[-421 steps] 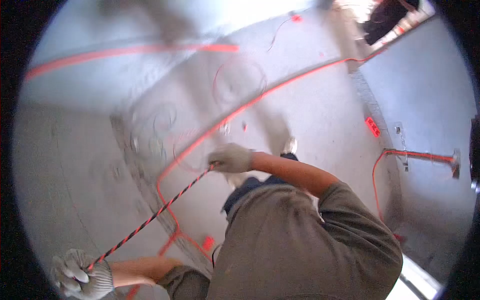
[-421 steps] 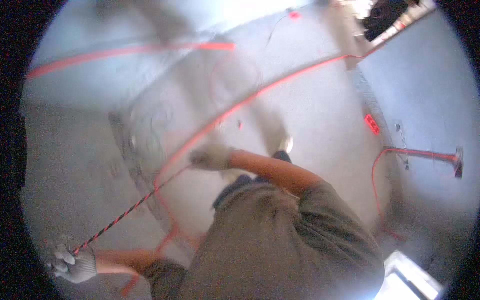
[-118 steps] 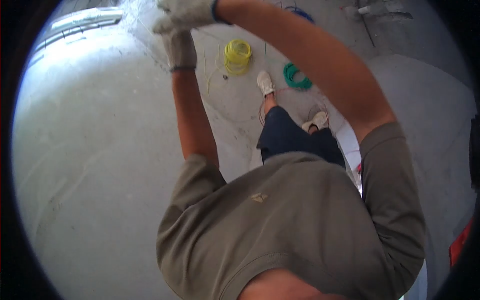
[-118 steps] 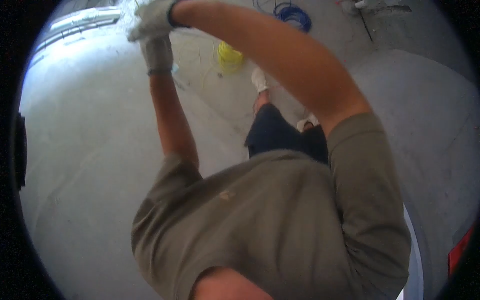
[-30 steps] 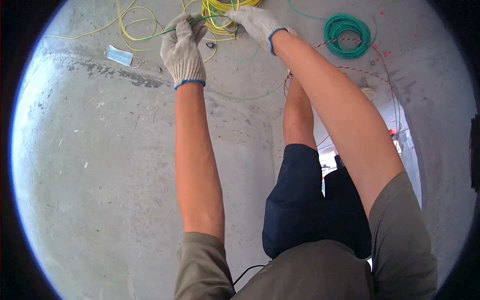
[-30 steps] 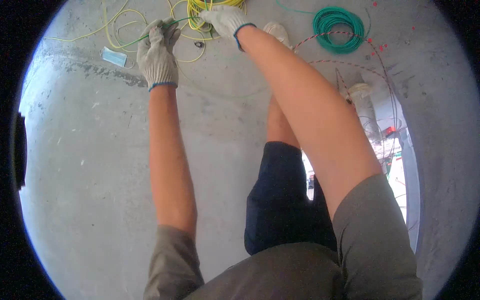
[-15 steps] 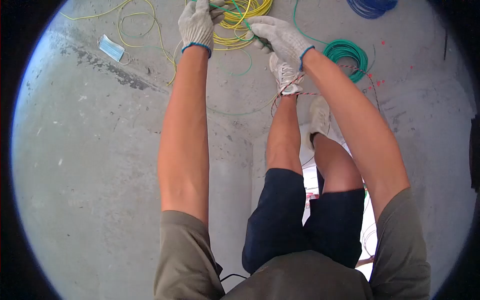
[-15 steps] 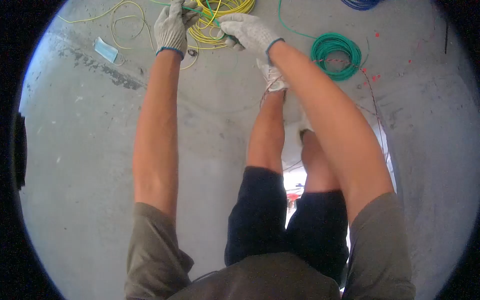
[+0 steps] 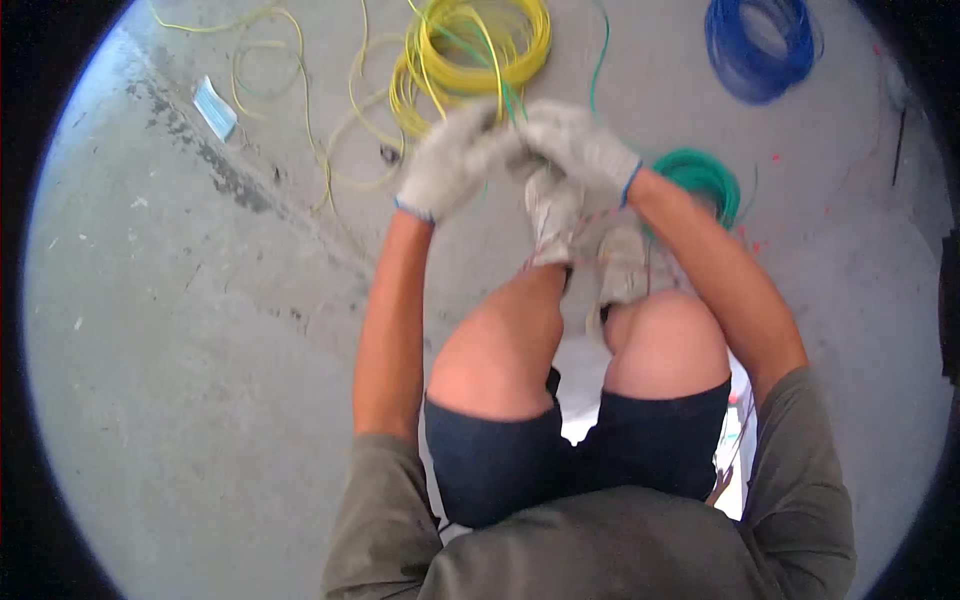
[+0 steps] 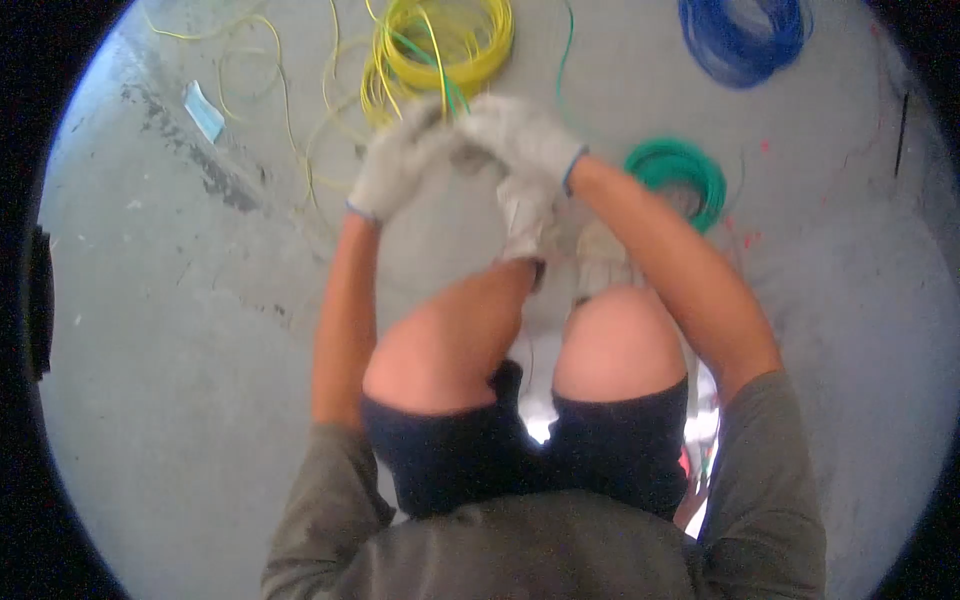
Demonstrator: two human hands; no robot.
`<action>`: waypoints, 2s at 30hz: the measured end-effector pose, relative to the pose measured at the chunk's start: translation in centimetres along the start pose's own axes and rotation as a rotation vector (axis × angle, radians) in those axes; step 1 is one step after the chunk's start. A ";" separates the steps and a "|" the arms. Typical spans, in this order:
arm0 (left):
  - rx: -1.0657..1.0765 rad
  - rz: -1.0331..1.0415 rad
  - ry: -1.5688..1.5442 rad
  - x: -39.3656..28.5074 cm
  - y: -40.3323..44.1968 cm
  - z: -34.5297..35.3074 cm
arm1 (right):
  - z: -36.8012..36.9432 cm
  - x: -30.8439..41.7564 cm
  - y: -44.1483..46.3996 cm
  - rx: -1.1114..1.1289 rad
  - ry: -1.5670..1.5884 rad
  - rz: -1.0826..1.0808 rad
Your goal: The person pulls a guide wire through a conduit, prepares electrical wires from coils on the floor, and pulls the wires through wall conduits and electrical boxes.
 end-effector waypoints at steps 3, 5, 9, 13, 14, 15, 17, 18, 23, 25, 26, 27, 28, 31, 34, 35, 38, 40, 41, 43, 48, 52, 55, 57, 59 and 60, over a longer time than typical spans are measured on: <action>0.006 -0.021 0.000 -0.7 0.0 0.8 | -0.8 0.3 1.1 0.052 -0.188 0.063; -0.041 -0.079 -0.121 1.5 0.2 0.8 | -1.2 -0.5 1.4 0.125 -0.223 0.072; -0.304 -0.106 -0.160 5.8 0.1 0.9 | -2.4 -1.4 2.3 0.118 -0.288 -0.001; -0.547 -0.058 -0.442 9.7 0.0 0.9 | -2.6 -2.5 3.2 0.068 -0.320 0.007; -0.567 -0.068 -0.534 9.8 -0.5 1.4 | -2.5 -2.7 3.1 0.076 -0.341 0.021; -0.595 -0.072 -0.622 9.3 -0.8 1.8 | -2.5 -2.7 3.1 0.090 -0.364 0.026; -0.562 -0.093 -0.762 9.8 -2.3 1.7 | -2.9 -4.7 2.7 0.162 -0.562 -0.083; -0.567 -0.115 -0.814 10.4 -3.0 1.6 | -2.5 -5.1 2.9 0.187 -0.657 -0.153; -0.546 -0.168 -1.091 8.5 -4.1 1.8 | -1.4 -7.1 2.3 0.075 -0.961 -0.332; -0.501 -0.098 -0.968 8.1 -3.8 2.1 | -1.4 -7.5 2.5 0.055 -0.933 -0.367; -0.478 -0.067 -0.904 7.9 -3.8 2.1 | -1.2 -7.5 2.5 0.054 -0.909 -0.367; -0.485 -0.085 -0.797 7.7 -3.8 2.3 | -1.0 -7.3 2.5 0.048 -0.885 -0.370; -0.489 -0.100 -0.692 7.6 -3.8 2.6 | -0.9 -7.1 2.4 0.068 -0.827 -0.345; -0.430 -0.125 -0.261 6.3 -3.4 2.9 | -0.6 -5.6 2.3 0.100 -0.670 -0.273; -0.455 0.013 -0.054 5.9 -2.9 3.6 | -0.6 -4.7 2.7 0.074 -0.533 -0.234; -0.479 0.086 -0.033 5.6 -2.8 3.8 | -0.7 -4.6 3.0 0.052 -0.493 -0.235; -0.347 -0.166 -0.298 4.9 -3.0 4.4 | -0.6 -4.0 3.4 0.013 -0.520 -0.303; -0.333 -0.123 -0.442 4.8 -3.0 4.9 | -0.8 -3.6 3.9 0.022 -0.508 -0.282; -0.326 -0.105 -0.515 4.9 -3.2 5.0 | -0.8 -3.7 4.1 0.035 -0.457 -0.223; -0.311 -0.146 -0.538 4.9 -3.4 5.1 | -0.9 -4.0 4.4 0.055 -0.437 -0.193; -0.400 -0.111 -0.604 6.1 -3.8 4.8 | -1.9 -5.1 3.7 0.006 -0.694 -0.483; -0.392 -0.148 -0.418 4.8 -3.9 4.0 | -2.1 -4.6 3.1 -0.216 -0.990 -0.839; -0.378 -0.081 -0.203 3.8 -3.7 4.9 | -1.9 -3.4 3.3 -0.179 -0.832 -0.706; -0.406 -0.049 -0.164 3.4 -3.6 5.3 | -1.1 -2.5 3.9 -0.102 -0.615 -0.422; -0.450 -0.081 -0.183 3.0 -3.7 5.4 | -0.9 -2.4 4.4 -0.079 -0.593 -0.362; -0.432 -0.091 -0.234 3.1 -3.7 5.4 | -1.0 -2.3 4.4 -0.067 -0.582 -0.332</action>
Point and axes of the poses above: each hand's wrist, its own y-axis towards the middle knuckle, its own z-axis out of the palm, x = y × z, the point moved 2 cm from there along y, towards the middle knuckle, and after that the axes turned 6 degrees about -z, right-handed, at the moved point
